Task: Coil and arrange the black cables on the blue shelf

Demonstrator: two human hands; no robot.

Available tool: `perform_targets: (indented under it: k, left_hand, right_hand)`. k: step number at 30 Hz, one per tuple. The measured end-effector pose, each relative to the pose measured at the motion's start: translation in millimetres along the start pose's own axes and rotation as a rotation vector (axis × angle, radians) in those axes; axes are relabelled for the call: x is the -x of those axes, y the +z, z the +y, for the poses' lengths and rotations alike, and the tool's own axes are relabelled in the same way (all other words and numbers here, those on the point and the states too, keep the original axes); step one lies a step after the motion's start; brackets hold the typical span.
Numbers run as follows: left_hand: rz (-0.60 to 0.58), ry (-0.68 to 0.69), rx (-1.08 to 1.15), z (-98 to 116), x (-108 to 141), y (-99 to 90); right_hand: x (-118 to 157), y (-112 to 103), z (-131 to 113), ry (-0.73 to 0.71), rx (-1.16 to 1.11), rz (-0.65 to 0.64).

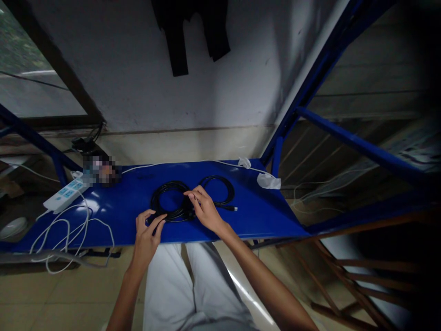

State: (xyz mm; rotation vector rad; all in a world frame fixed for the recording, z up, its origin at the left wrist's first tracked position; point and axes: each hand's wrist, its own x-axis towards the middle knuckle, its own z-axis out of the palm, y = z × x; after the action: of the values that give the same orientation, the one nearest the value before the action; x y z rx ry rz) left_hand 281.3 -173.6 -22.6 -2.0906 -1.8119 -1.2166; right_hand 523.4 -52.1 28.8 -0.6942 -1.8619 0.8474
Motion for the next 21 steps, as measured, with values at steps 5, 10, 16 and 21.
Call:
perform_targets:
  k: [5, 10, 16, 21]
  left_hand:
    - [0.031, -0.056, 0.073, 46.8, -7.2, -13.0]
    - [-0.005, -0.070, 0.359, 76.9, -10.3, -11.4]
    - [-0.019, -0.071, 0.422, 75.2, -10.3, -5.4]
    - [-0.064, -0.126, 0.482, 73.7, -13.7, -8.4]
  right_hand:
    - [25.6, 15.7, -28.2, 0.344, -0.257, 0.045]
    - [52.8, 54.0, -39.5, 0.522, -0.616, -0.045]
    - [66.6, 61.5, -41.2, 0.672, -0.775, -0.013]
    - [71.6, 56.4, -36.8, 0.728, -0.816, -0.063]
